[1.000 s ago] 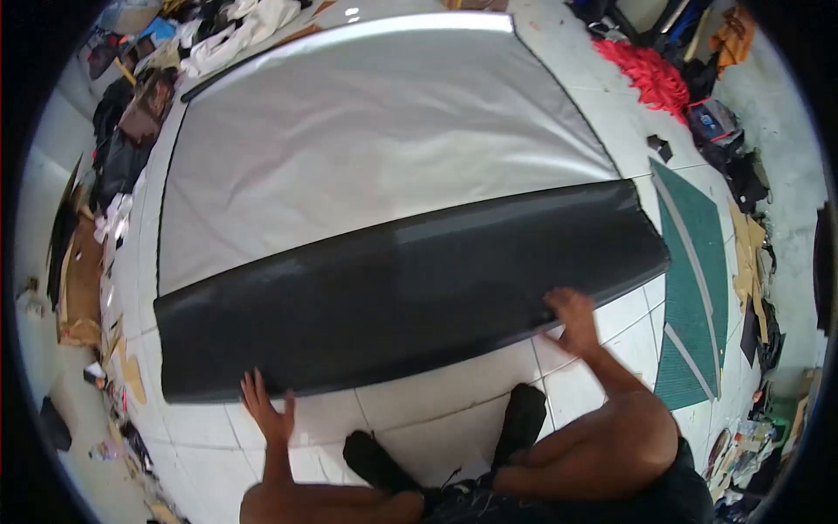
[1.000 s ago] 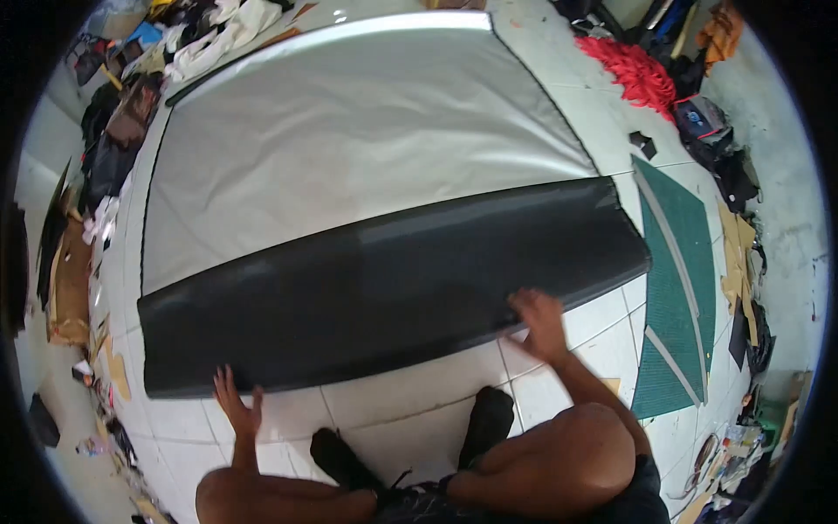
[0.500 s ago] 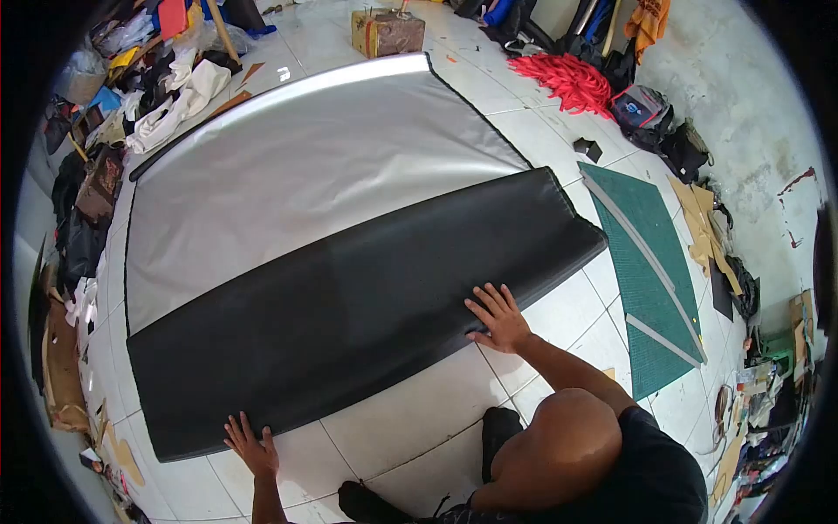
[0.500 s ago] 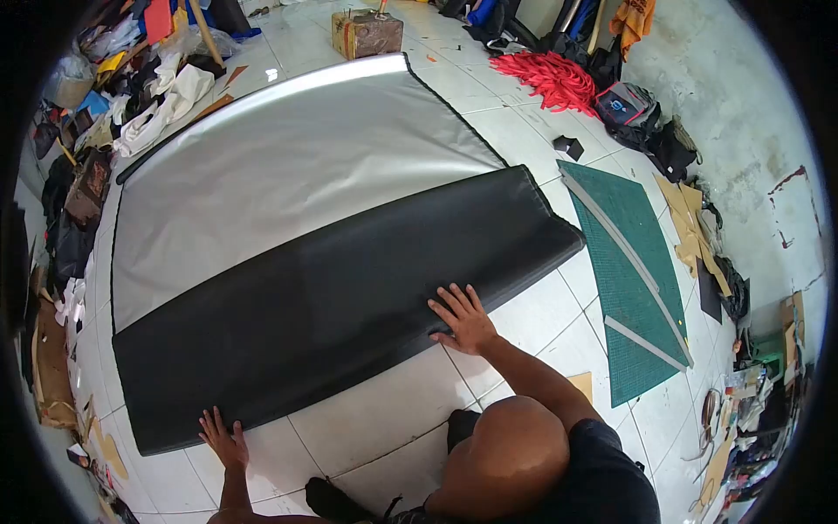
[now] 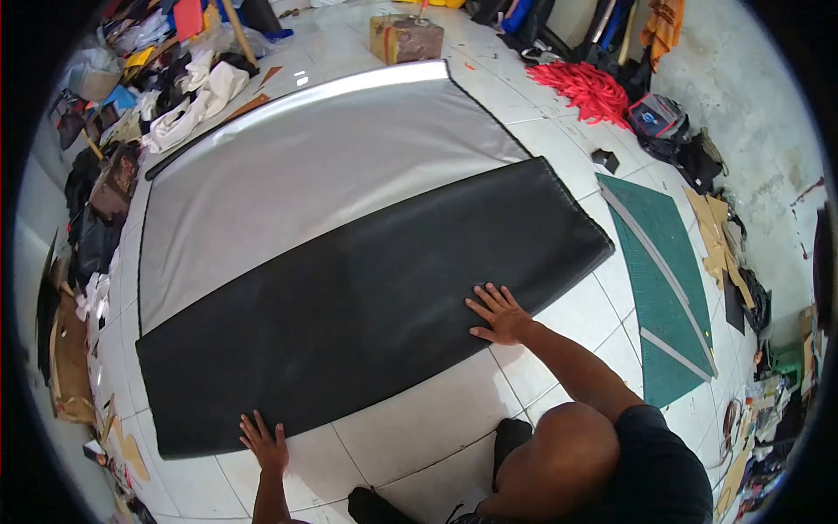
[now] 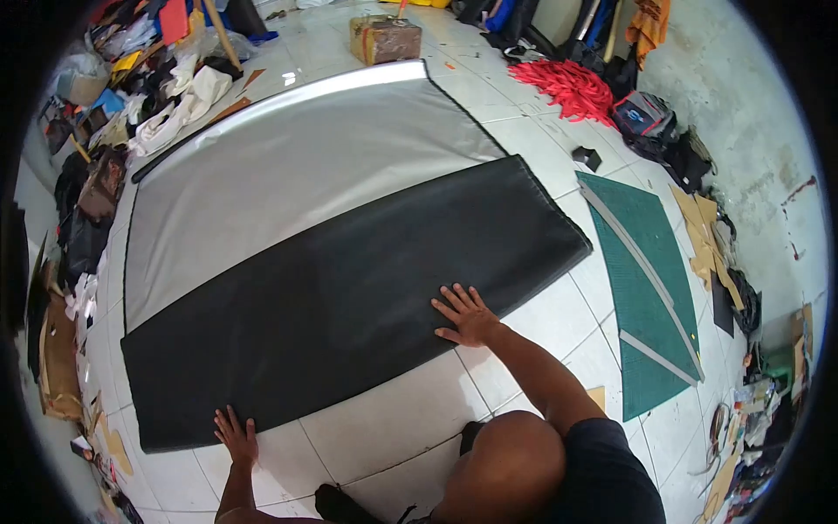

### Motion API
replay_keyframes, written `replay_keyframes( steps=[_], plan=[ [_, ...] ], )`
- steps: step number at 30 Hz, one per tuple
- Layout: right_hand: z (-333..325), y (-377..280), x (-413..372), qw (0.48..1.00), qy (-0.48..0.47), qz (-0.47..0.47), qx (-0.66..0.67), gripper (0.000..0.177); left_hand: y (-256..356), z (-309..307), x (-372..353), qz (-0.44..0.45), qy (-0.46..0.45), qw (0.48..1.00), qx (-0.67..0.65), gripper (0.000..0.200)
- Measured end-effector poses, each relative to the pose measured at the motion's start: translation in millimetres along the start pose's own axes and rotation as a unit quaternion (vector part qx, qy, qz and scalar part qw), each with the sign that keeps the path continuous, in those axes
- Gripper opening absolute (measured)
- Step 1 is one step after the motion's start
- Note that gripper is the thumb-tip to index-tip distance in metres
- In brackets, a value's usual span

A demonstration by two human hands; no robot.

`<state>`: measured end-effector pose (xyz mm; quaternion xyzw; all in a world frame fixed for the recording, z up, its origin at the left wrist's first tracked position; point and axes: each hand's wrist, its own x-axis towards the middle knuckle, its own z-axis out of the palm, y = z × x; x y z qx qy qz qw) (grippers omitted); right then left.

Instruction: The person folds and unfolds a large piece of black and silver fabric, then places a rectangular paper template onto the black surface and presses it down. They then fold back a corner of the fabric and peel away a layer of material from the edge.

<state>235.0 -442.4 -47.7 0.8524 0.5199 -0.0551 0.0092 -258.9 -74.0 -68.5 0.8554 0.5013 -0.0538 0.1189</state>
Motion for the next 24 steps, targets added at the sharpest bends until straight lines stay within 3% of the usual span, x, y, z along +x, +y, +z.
replay_keyframes(
  steps=[2,3,4,5,6,7,8,9,10,12,14,15,18,19,22,24],
  plan=[
    [-25.1,-8.0,-3.7,0.997,0.062,0.004,0.04,0.062,-4.8,-5.6,-1.8,-0.012,0.004,1.0,-0.018,0.068],
    [-20.7,-5.6,-6.9,0.984,0.136,0.068,0.099,0.057,-6.8,-4.5,-4.5,-0.011,0.117,0.991,-0.07,0.066],
    [-13.7,-4.2,-16.2,0.958,0.198,0.127,0.163,0.051,-11.8,-3.6,-6.3,-0.063,0.193,0.964,-0.171,0.065],
    [-2.8,-2.2,-29.4,0.937,0.251,0.207,0.128,0.047,-32.8,7.1,-2.8,-0.096,0.27,0.933,-0.216,0.066],
    [10.7,-1.8,-42.2,0.866,0.271,0.31,0.282,0.047,-43.0,4.8,-1.1,-0.228,0.271,0.884,-0.306,0.07],
    [19.2,2.8,-55.8,0.827,0.252,0.394,0.313,0.047,-54.2,1.0,-1.4,-0.348,0.252,0.828,-0.362,0.075],
    [71.3,42.6,-81.0,0.845,0.221,0.426,0.236,0.046,-104.7,36.1,6.3,-0.364,0.286,0.759,-0.457,0.077],
    [54.3,39.0,-85.8,0.715,0.118,0.521,0.451,0.048,-102.9,22.2,5.6,-0.409,0.258,0.728,-0.485,0.078],
    [36.7,20.0,-84.5,0.66,0.137,0.54,0.504,0.049,-89.8,-1.7,5.5,-0.429,0.234,0.71,-0.507,0.065],
    [51.1,48.7,-82.8,0.614,0.118,0.513,0.588,0.049,-109.5,-1.5,22.0,-0.392,0.173,0.598,-0.677,0.047],
    [47.1,56.2,-68.2,0.512,0.2,0.515,0.657,0.046,-104.8,-8.2,35.8,-0.421,0.194,0.545,-0.698,0.03],
    [45.1,60.8,-58.9,0.445,0.24,0.518,0.69,0.034,-114.4,-3.7,36.1,-0.421,0.185,0.539,-0.706,0.028],
    [40.4,74.8,-49.1,0.388,0.258,0.531,0.708,0.022,-128.5,11.4,37.4,-0.406,0.155,0.53,-0.728,0.025],
    [41.9,81.7,-56.0,0.426,0.219,0.48,0.735,0.021,-127.0,12.3,30.4,-0.399,0.15,0.537,-0.728,0.024],
    [93.7,125.9,-86.4,0.406,0.237,0.466,0.75,0.028,-112.1,9.1,3.7,-0.41,0.15,0.539,-0.721,0.023],
    [106.7,140.5,-103.4,0.41,0.24,0.493,0.729,0.023,-94.2,5.3,-20.7,-0.414,0.162,0.525,-0.726,0.021]
  ],
)
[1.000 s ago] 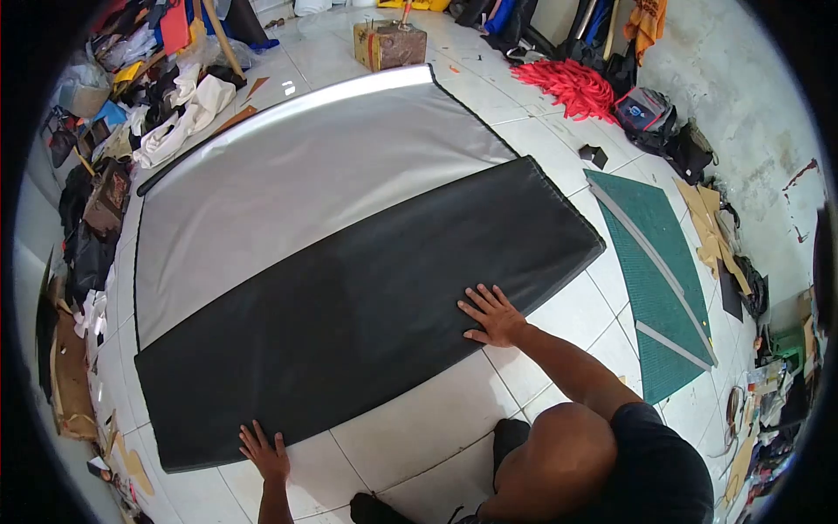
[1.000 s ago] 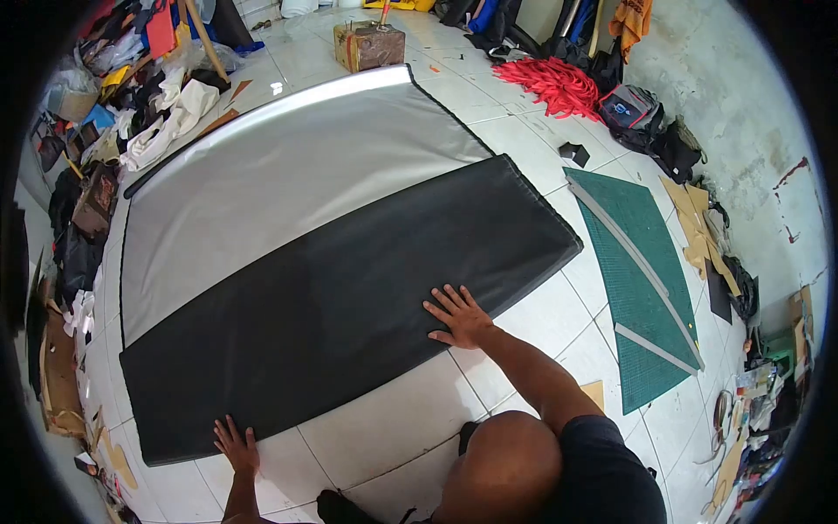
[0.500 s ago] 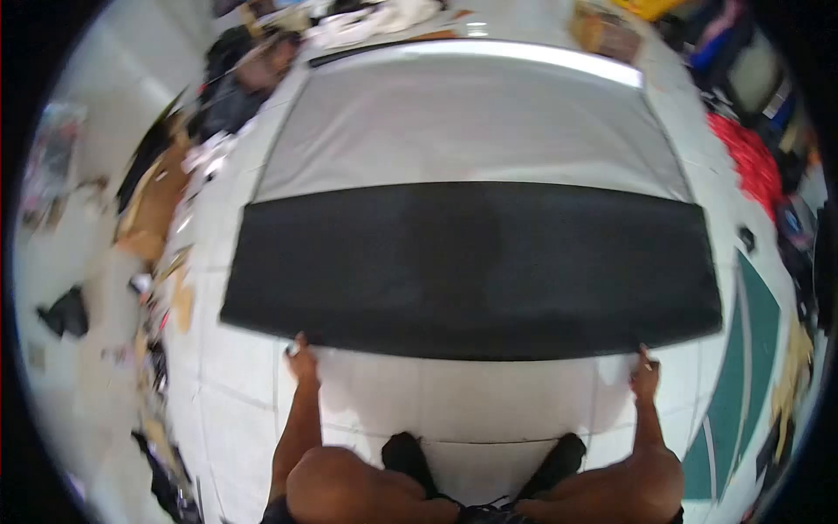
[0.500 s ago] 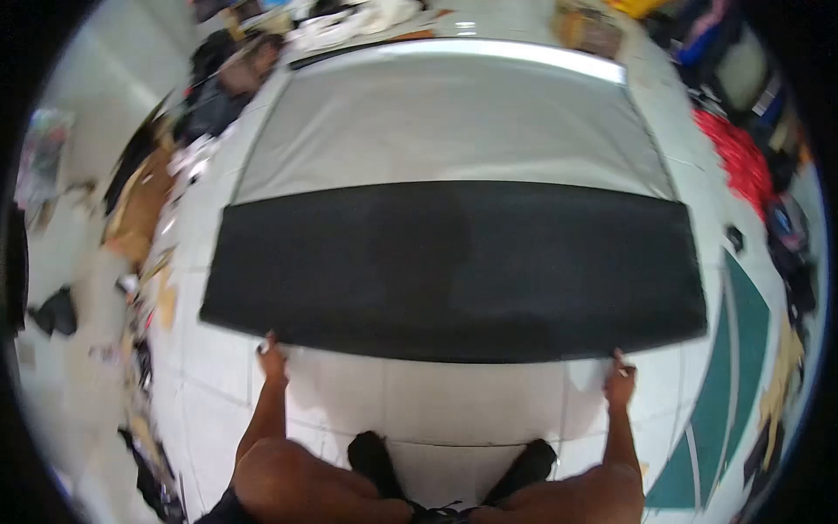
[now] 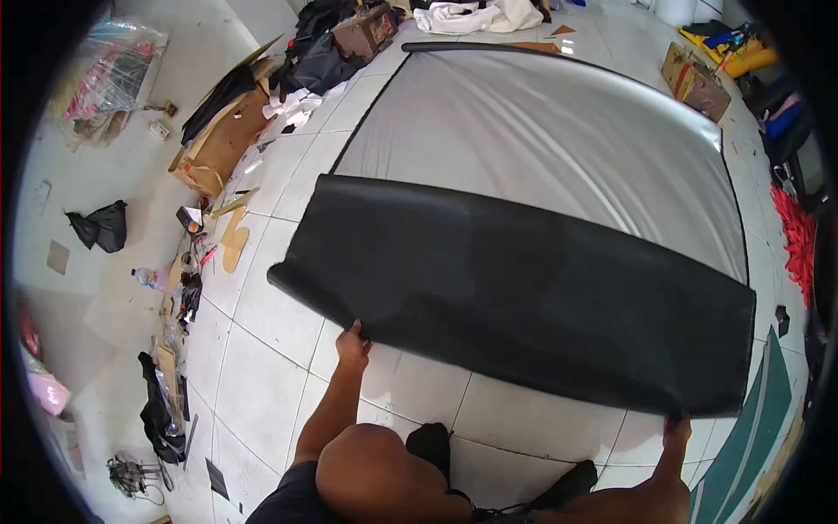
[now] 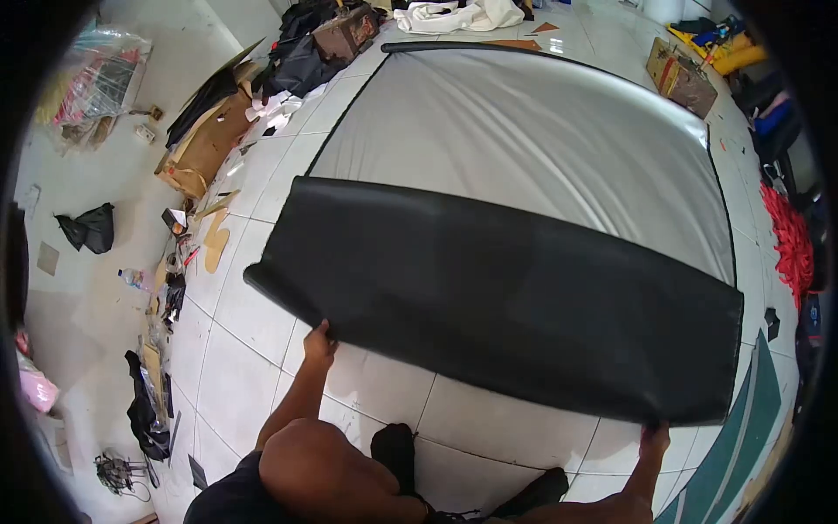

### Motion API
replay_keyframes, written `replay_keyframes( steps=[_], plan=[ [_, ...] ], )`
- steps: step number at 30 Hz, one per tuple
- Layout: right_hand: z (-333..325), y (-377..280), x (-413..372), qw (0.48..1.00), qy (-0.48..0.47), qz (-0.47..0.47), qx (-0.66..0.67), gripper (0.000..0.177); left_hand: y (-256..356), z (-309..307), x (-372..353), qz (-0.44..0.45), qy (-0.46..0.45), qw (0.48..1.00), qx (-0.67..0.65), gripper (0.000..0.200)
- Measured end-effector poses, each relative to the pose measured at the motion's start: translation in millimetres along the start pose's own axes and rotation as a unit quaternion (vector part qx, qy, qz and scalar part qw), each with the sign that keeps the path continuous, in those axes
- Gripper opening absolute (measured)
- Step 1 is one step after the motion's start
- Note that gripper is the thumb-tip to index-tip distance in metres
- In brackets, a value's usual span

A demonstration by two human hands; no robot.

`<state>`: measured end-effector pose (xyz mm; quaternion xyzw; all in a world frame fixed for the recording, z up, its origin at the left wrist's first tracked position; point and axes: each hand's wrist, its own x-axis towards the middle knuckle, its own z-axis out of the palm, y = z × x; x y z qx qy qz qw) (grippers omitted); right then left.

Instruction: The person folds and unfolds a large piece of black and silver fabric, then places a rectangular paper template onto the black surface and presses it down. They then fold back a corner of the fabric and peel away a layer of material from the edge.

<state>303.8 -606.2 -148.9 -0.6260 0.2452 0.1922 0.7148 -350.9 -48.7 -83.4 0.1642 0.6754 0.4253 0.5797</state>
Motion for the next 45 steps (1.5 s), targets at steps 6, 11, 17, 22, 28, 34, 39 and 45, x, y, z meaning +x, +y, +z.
replay_keyframes(
  steps=[6,11,17,22,28,34,39,45],
  plan=[
    [-79.0,-19.4,-49.2,0.992,-0.03,0.045,-0.111,0.013,-35.7,-85.4,-30.8,-0.01,0.037,0.997,-0.071,0.018],
    [-64.9,-26.7,-96.9,0.995,-0.005,0.024,-0.093,0.012,0.1,-162.8,56.0,0.116,0.012,0.992,-0.049,0.029],
    [-60.4,-42.1,-87.3,0.978,0.059,0.104,-0.17,0.012,73.9,-196.9,113.9,0.144,0.1,0.984,-0.037,0.033],
    [-103.0,-61.9,-20.9,0.83,-0.101,0.067,-0.544,0.025,116.2,-202.6,118.6,0.12,0.182,0.972,0.09,0.039],
    [50.2,-82.1,-16.9,0.312,-0.108,-0.297,-0.896,0.055,128.1,-200.6,118.1,0.141,0.182,0.961,0.15,0.052],
    [307.8,-70.7,-118.2,0.328,-0.113,-0.396,-0.85,0.055,147.5,-214.1,132.9,0.098,0.1,0.948,0.285,0.046],
    [371.1,-65.9,-79.7,0.335,-0.182,-0.433,-0.817,0.046,159.7,-223.6,141.9,0.044,0.09,0.922,0.375,0.044],
    [381.2,-54.7,-51.7,0.35,-0.217,-0.393,-0.822,0.028,155.7,-227.3,157.1,0.097,0.161,0.814,0.549,0.052]
  ],
)
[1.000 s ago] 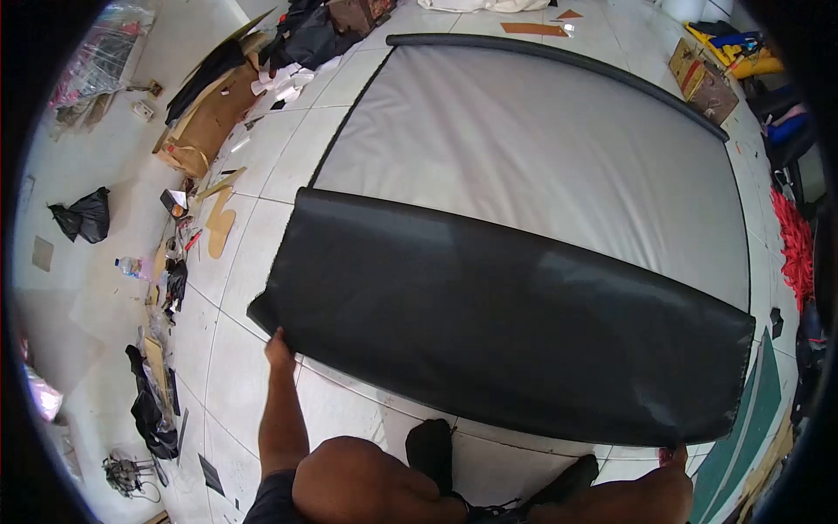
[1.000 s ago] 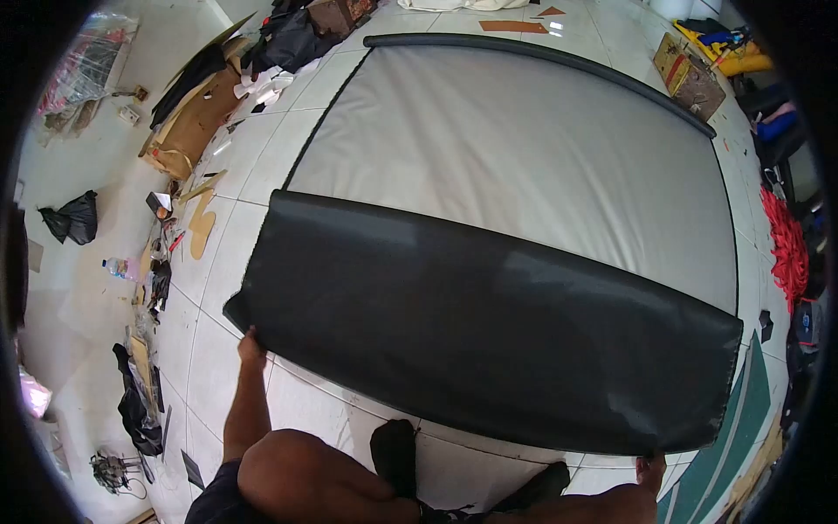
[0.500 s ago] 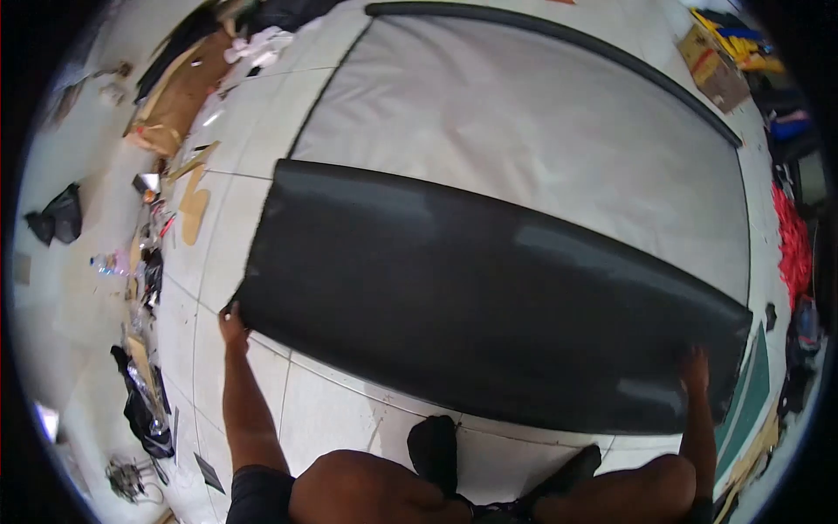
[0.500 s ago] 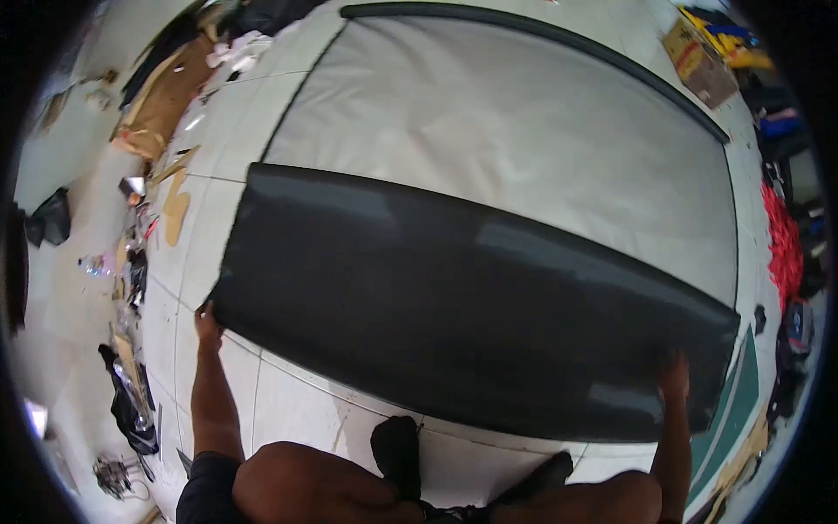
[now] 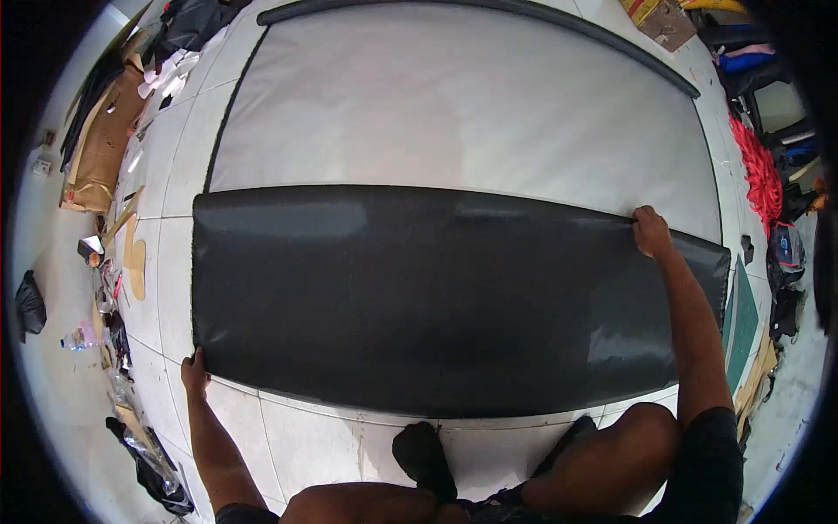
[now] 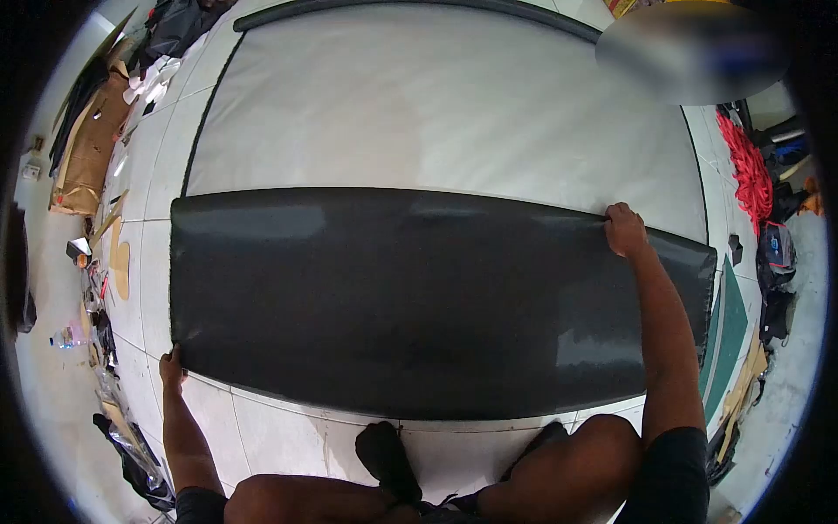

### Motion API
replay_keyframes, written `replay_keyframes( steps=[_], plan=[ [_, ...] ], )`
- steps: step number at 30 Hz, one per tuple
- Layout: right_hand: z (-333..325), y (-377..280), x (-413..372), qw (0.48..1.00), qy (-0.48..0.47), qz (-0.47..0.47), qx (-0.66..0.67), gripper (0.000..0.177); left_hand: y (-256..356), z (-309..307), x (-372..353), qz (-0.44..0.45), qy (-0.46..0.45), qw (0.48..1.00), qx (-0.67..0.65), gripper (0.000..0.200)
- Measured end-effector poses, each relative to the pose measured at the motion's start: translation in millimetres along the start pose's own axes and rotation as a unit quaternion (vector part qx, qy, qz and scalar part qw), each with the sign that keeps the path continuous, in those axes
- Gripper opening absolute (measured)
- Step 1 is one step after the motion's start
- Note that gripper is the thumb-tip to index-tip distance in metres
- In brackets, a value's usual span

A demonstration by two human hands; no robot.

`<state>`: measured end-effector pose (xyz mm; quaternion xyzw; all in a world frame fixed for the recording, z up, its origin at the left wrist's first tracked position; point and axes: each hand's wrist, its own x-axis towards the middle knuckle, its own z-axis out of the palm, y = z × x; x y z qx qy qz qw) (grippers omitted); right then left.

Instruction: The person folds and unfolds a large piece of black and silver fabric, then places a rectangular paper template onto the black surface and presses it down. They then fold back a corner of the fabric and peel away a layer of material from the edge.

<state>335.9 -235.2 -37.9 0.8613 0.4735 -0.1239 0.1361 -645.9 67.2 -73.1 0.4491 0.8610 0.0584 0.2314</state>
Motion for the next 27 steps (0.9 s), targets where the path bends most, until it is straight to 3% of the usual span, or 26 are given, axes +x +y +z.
replay_keyframes(
  steps=[4,8,10,12,14,15,16,17,18,19,22,25,27],
  plan=[
    [6.7,6.2,-5.4,1.0,0.022,-0.016,0.002,0.027,-10.0,9.4,1.1,0.096,0.111,0.975,0.166,0.06],
    [5.9,5.4,-19.2,0.997,0.061,-0.039,0.031,0.029,-6.8,16.4,-5.3,0.067,0.135,0.973,0.176,0.064],
    [3.7,3.7,-40.9,0.977,0.156,-0.014,0.144,0.032,-5.9,20.2,-5.1,0.045,0.156,0.966,0.201,0.075],
    [5.8,9.8,-81.3,0.956,0.223,0.047,0.182,0.033,-37.6,35.2,27.8,-0.004,0.181,0.976,0.123,0.083],
    [20.7,37.6,-132.1,0.942,0.271,0.136,0.144,0.035,-71.0,42.3,39.3,0.04,0.151,0.982,0.11,0.08],
    [39.9,59.1,-165.0,0.929,0.275,0.19,0.157,0.036,-63.9,49.6,42.3,0.007,0.156,0.988,-0.004,0.077],
    [62.0,81.2,-198.9,0.913,0.28,0.241,0.171,0.038,-39.5,43.8,15.0,-0.08,0.081,0.985,-0.127,0.073],
    [73.9,94.1,-239.1,0.908,0.241,0.304,0.161,0.04,-70.9,48.6,37.6,0.208,0.107,0.959,0.16,0.063],
    [91.8,108.1,-280.9,0.895,0.202,0.366,0.154,0.043,-53.2,46.1,13.1,0.153,0.047,0.947,0.277,0.053],
    [137.0,137.7,-327.7,0.897,0.19,0.38,0.119,0.048,-47.2,51.6,-14.3,0.167,0.068,0.952,0.247,0.054],
    [178.8,130.9,-443.9,0.803,0.015,0.572,0.166,0.059,-61.8,74.5,-55.0,0.225,0.02,0.971,0.083,0.056],
    [234.5,108.8,-534.7,0.732,-0.049,0.653,0.188,0.074,-60.7,104.8,-85.3,0.263,-0.113,0.957,-0.039,0.058],
    [249.0,89.6,-561.2,0.649,-0.067,0.728,0.212,0.077,-49.8,112.5,-124.0,0.221,-0.212,0.946,-0.107,0.047]
  ],
)
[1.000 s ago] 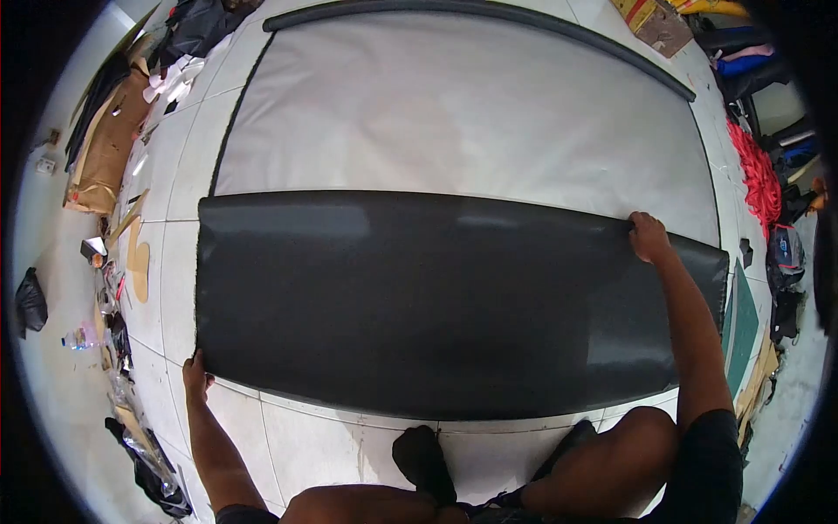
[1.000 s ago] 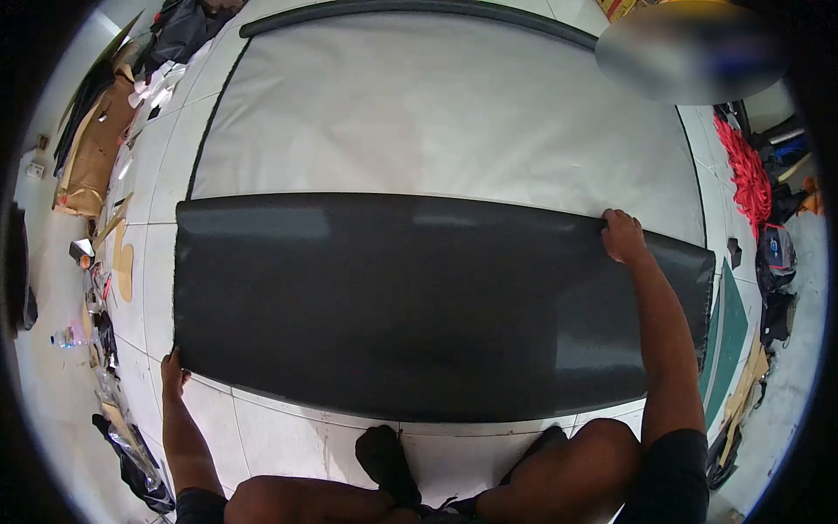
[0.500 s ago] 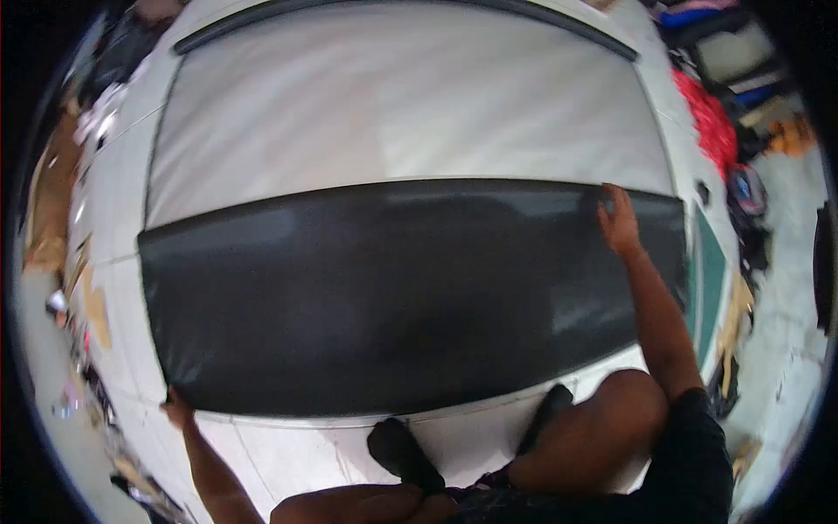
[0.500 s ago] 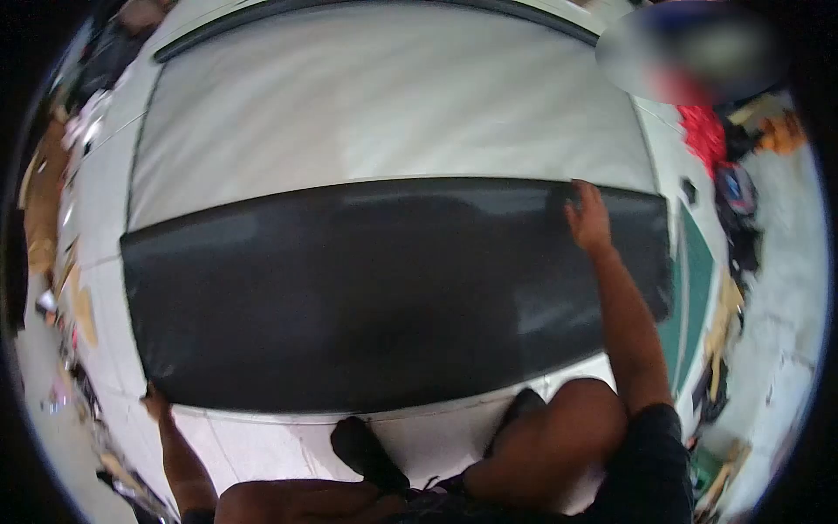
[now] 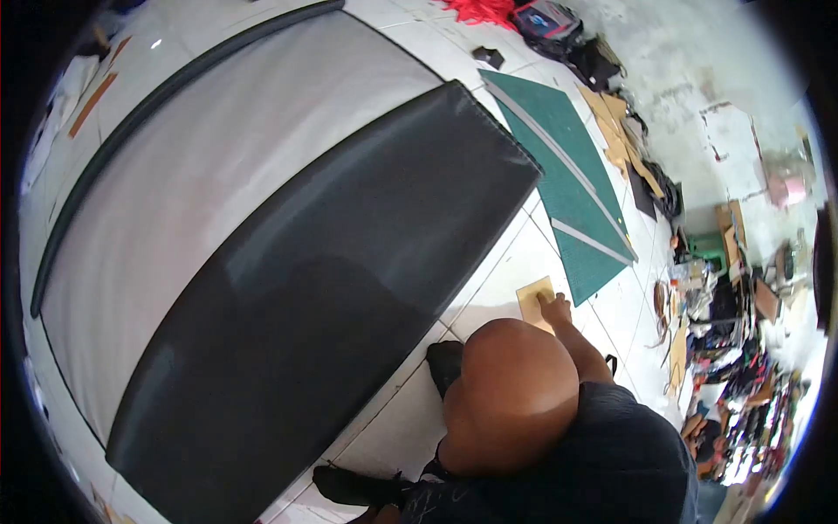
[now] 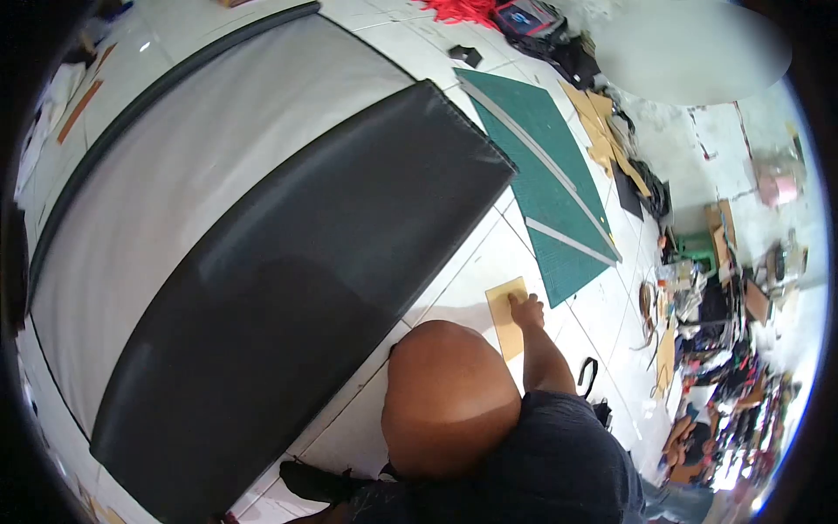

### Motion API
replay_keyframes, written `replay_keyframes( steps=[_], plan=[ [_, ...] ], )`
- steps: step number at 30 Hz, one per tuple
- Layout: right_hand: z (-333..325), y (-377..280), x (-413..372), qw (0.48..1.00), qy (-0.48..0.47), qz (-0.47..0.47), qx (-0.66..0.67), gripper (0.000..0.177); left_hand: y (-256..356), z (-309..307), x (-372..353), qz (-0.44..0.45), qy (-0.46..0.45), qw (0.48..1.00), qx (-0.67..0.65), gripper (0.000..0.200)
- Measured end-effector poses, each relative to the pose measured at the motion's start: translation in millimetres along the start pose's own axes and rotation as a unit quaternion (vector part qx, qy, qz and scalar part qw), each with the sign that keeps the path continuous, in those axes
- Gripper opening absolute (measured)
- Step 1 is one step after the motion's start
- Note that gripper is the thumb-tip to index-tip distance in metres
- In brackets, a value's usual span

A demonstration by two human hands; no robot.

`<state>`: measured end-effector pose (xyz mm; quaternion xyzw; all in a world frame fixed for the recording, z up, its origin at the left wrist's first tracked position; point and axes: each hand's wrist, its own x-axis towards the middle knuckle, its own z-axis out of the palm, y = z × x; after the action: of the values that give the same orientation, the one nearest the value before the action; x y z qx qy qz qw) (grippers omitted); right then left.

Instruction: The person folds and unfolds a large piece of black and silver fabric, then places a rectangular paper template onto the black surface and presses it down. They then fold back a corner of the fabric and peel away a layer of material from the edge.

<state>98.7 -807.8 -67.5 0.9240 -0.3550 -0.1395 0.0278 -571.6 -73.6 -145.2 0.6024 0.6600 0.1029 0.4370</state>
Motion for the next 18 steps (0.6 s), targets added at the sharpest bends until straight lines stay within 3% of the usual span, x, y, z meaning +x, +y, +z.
replay_keyframes(
  steps=[3,7,10,14,15,18],
  plan=[
    [-13.4,2.3,-24.9,0.997,0.009,0.037,0.066,0.08,58.1,75.1,-11.2,0.005,-0.072,0.996,0.054,0.047],
    [-34.5,22.9,-22.2,0.996,0.023,-0.042,0.071,0.086,139.8,143.4,-19.2,0.055,-0.129,0.983,0.12,0.046],
    [-32.2,58.0,-0.3,0.986,-0.094,-0.069,0.123,0.092,173.8,168.6,-18.3,0.086,-0.152,0.971,0.166,0.046],
    [-21.4,64.6,7.8,0.986,-0.06,-0.1,0.118,0.082,209.6,178.6,-11.0,0.123,-0.153,0.951,0.239,0.045],
    [-21.8,66.2,7.3,0.985,-0.042,-0.123,0.116,0.072,217.0,176.4,-8.4,0.133,-0.15,0.945,0.259,0.045],
    [-36.5,70.0,9.7,0.981,-0.094,-0.091,0.145,0.06,240.9,157.2,4.6,0.159,-0.133,0.926,0.316,0.044]
  ],
)
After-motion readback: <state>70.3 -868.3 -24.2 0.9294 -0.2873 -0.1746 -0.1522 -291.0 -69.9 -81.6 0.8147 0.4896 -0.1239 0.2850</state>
